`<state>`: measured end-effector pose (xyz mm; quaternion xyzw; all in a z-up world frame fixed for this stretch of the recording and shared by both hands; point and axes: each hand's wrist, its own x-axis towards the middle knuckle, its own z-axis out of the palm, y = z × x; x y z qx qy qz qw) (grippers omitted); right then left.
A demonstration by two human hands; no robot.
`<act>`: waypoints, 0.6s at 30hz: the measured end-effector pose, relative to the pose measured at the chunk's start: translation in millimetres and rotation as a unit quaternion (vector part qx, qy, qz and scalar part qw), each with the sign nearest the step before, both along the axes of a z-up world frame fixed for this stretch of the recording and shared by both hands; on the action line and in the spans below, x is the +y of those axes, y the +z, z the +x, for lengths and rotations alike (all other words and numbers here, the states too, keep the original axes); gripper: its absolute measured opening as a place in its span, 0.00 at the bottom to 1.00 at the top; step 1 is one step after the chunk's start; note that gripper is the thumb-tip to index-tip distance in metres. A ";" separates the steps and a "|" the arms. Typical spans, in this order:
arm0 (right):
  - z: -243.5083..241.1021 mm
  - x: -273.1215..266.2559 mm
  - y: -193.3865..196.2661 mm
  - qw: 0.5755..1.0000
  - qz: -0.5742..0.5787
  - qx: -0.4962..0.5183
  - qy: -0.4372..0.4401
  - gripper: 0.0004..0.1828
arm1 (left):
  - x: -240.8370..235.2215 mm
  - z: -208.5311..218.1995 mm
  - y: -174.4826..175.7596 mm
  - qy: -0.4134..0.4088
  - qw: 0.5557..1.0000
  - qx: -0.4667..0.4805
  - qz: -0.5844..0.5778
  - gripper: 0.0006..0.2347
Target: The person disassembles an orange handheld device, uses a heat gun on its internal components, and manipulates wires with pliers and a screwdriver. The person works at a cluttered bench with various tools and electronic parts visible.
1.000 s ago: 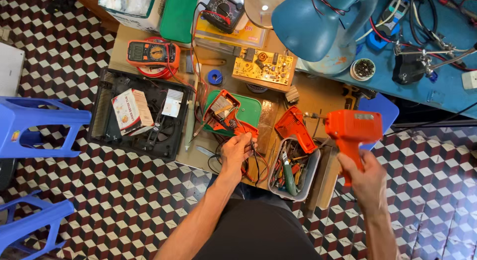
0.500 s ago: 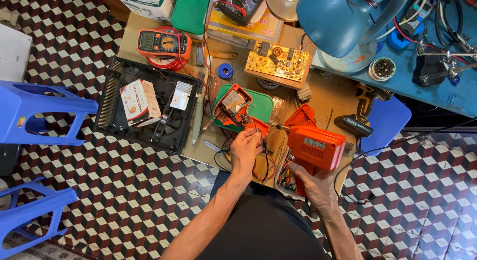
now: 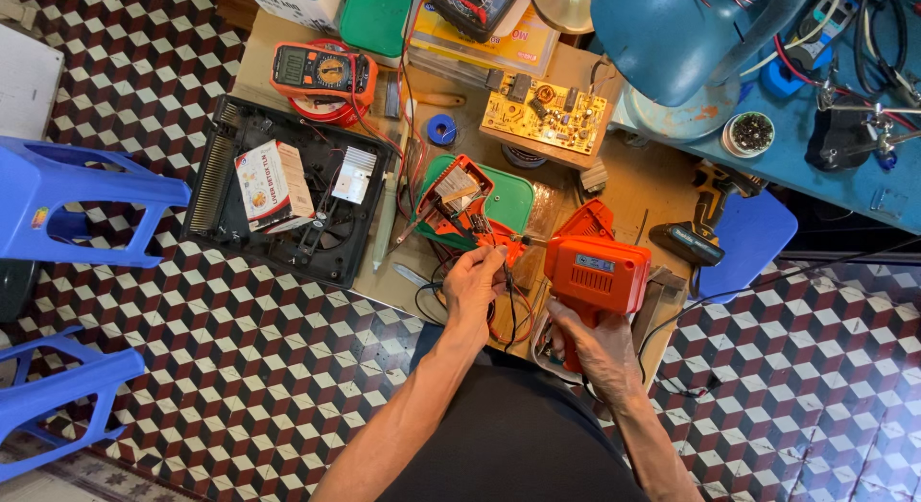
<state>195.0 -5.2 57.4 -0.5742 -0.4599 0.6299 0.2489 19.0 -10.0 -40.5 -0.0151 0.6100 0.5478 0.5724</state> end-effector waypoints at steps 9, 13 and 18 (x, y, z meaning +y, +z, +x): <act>-6.9 0.0 2.2 1.000 -0.009 0.022 -0.010 0.18 | -0.5 -1.4 7.6 -0.017 0.998 0.055 -0.011 0.13; -7.0 0.2 1.5 0.999 -0.023 0.022 -0.005 0.19 | -2.3 -0.6 1.3 -0.019 0.999 0.039 0.032 0.12; -13.6 -1.5 2.9 0.998 -0.046 0.030 -0.021 0.21 | -3.8 -1.9 -4.5 -0.017 0.999 0.019 0.048 0.10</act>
